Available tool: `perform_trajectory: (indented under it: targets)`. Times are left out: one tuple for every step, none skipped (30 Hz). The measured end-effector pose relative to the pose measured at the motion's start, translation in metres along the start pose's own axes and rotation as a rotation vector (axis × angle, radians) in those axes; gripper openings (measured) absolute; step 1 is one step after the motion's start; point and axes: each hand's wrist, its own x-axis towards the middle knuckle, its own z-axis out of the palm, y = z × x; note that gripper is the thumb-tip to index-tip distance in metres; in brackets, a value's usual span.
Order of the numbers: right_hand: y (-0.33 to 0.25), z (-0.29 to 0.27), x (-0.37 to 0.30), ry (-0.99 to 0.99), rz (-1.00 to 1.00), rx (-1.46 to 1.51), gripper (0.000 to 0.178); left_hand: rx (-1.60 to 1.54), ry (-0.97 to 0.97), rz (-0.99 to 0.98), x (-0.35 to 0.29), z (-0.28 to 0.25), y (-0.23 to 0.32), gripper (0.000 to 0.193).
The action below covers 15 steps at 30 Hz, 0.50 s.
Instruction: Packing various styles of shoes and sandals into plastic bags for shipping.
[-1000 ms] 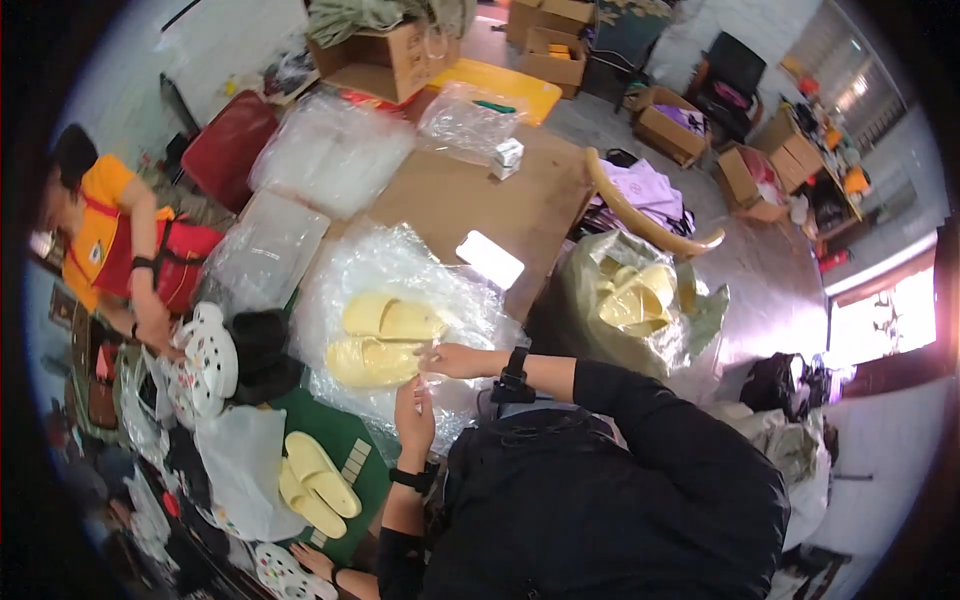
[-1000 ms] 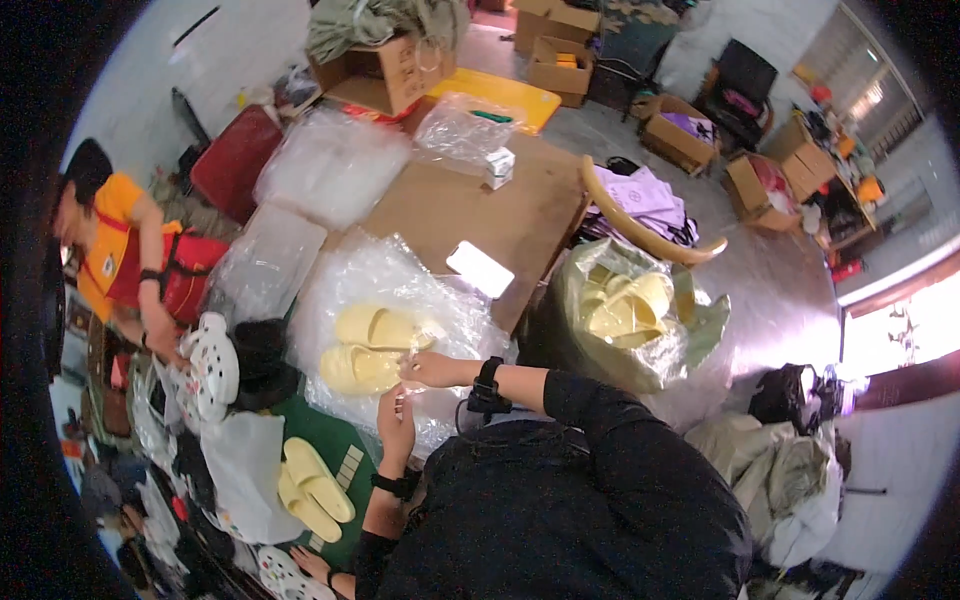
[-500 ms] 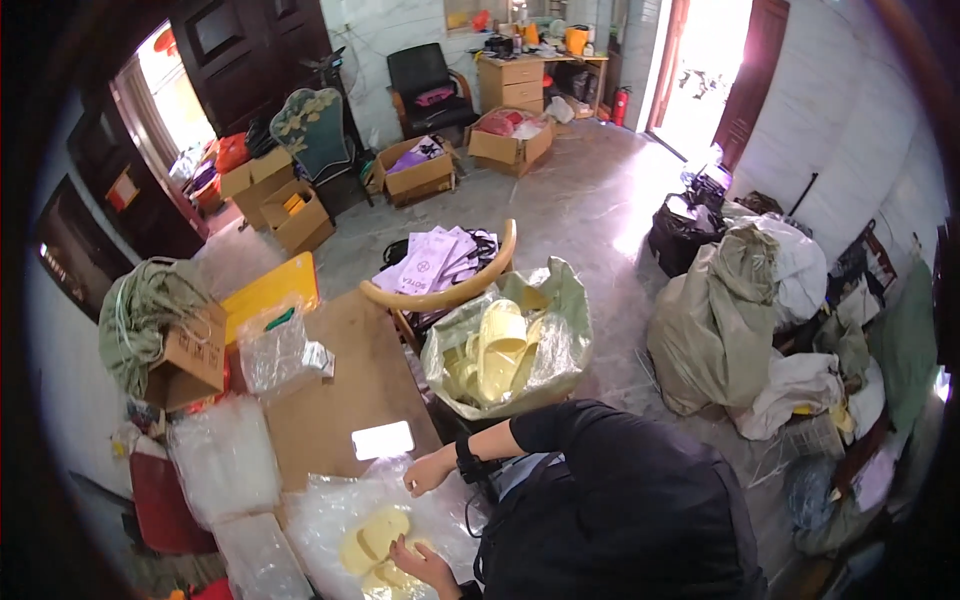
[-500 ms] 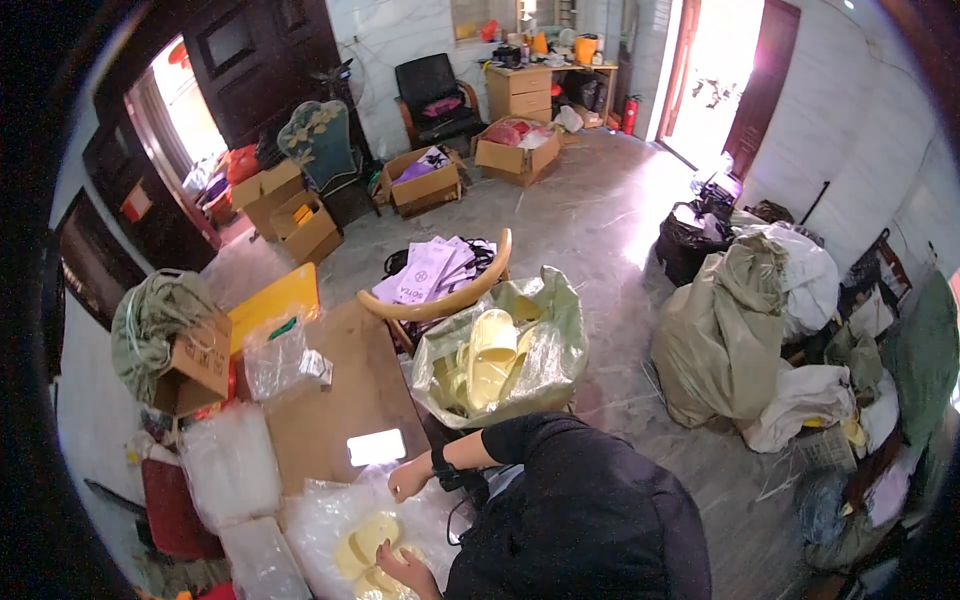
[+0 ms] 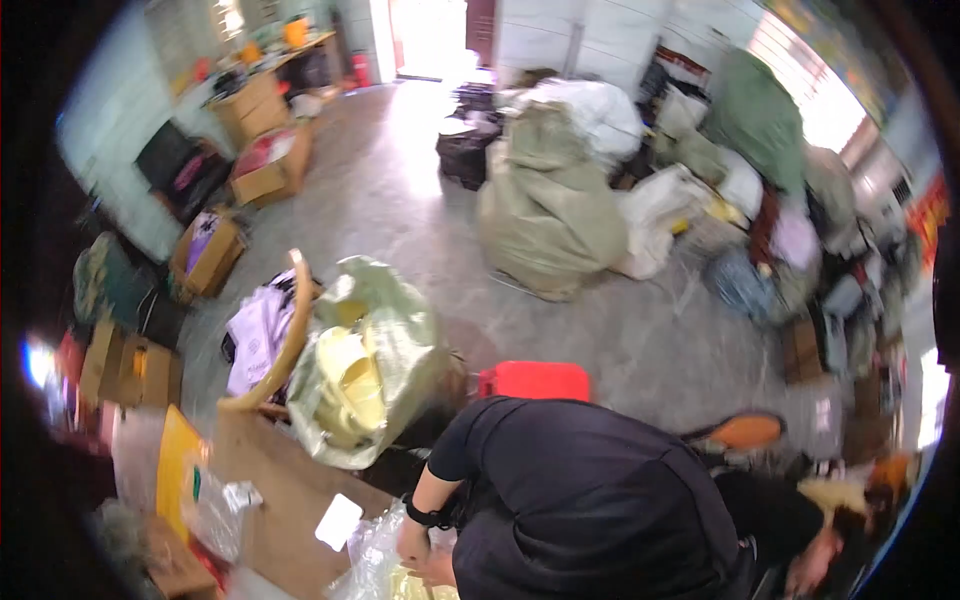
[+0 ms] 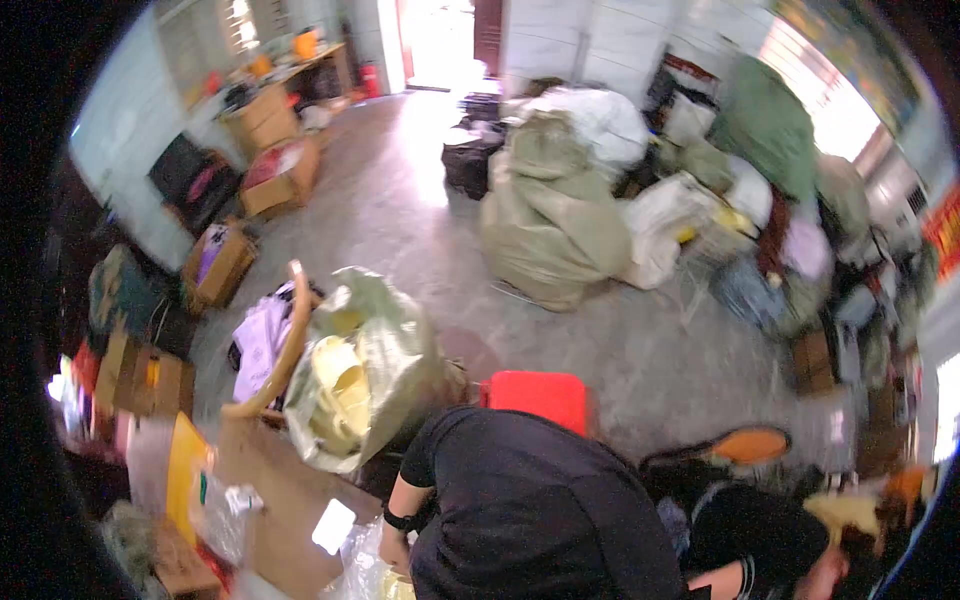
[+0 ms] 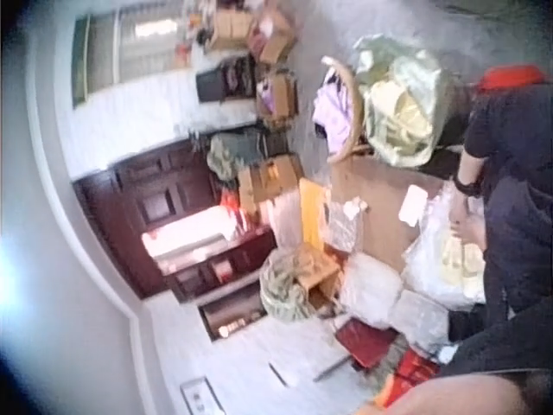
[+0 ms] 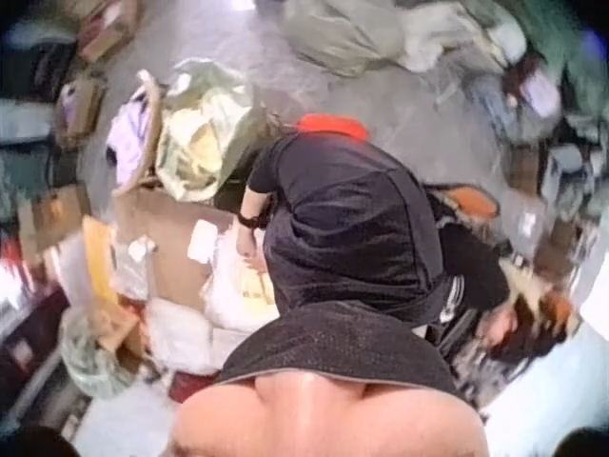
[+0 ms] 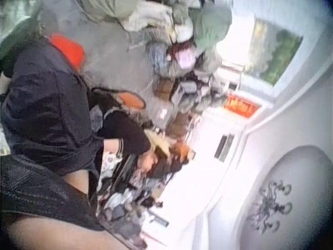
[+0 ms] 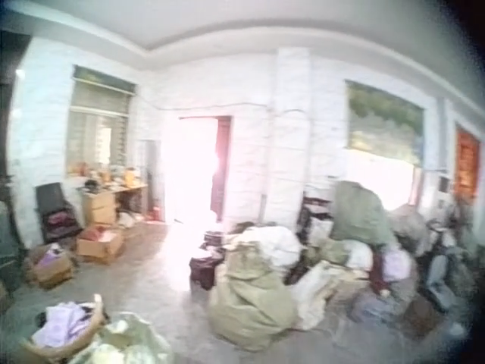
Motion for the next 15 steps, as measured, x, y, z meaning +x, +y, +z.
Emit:
perform_trajectory:
  targets:
    - [-0.006, 0.005, -0.014, 0.048, 0.022, 0.008, 0.029, -0.004, -0.027, 0.044, 0.002, 0.001, -0.003, 0.043]
    - [-0.008, 0.004, -0.031, 0.102, 0.052, 0.012, 0.029, -0.014, -0.053, 0.098, 0.006, 0.004, 0.001, 0.043]
    - [-0.008, 0.005, -0.047, 0.152, 0.082, 0.016, 0.029, -0.025, -0.079, 0.148, 0.010, 0.007, 0.007, 0.043]
    - [-0.009, 0.005, -0.061, 0.196, 0.109, 0.018, 0.029, -0.034, -0.101, 0.190, 0.014, 0.009, 0.013, 0.043]
    - [-0.010, 0.006, -0.074, 0.233, 0.132, 0.019, 0.029, -0.040, -0.122, 0.225, 0.016, 0.011, 0.019, 0.043]
    - [-0.011, 0.007, -0.084, 0.262, 0.150, 0.018, 0.029, -0.045, -0.140, 0.252, 0.019, 0.013, 0.024, 0.044]
    - [-0.011, 0.009, -0.093, 0.286, 0.164, 0.016, 0.029, -0.048, -0.157, 0.272, 0.020, 0.014, 0.028, 0.044]
    - [-0.011, 0.010, -0.100, 0.303, 0.175, 0.013, 0.029, -0.049, -0.171, 0.285, 0.022, 0.014, 0.031, 0.044]
    - [-0.010, 0.011, -0.106, 0.318, 0.184, 0.011, 0.029, -0.049, -0.187, 0.297, 0.022, 0.015, 0.034, 0.044]
    - [-0.009, 0.012, -0.110, 0.330, 0.191, 0.009, 0.029, -0.047, -0.201, 0.303, 0.023, 0.015, 0.036, 0.044]
    - [-0.008, 0.015, -0.112, 0.335, 0.194, 0.008, 0.029, -0.044, -0.216, 0.303, 0.023, 0.015, 0.037, 0.045]
    - [-0.007, 0.017, -0.113, 0.339, 0.196, 0.008, 0.029, -0.041, -0.231, 0.301, 0.022, 0.015, 0.037, 0.045]
    - [-0.005, 0.019, -0.114, 0.344, 0.198, 0.008, 0.029, -0.036, -0.247, 0.299, 0.021, 0.014, 0.037, 0.045]
    - [-0.004, 0.019, -0.115, 0.343, 0.198, 0.008, 0.029, -0.032, -0.262, 0.291, 0.021, 0.014, 0.037, 0.045]
    - [-0.003, 0.020, -0.116, 0.345, 0.200, 0.009, 0.029, -0.029, -0.279, 0.287, 0.021, 0.014, 0.037, 0.045]
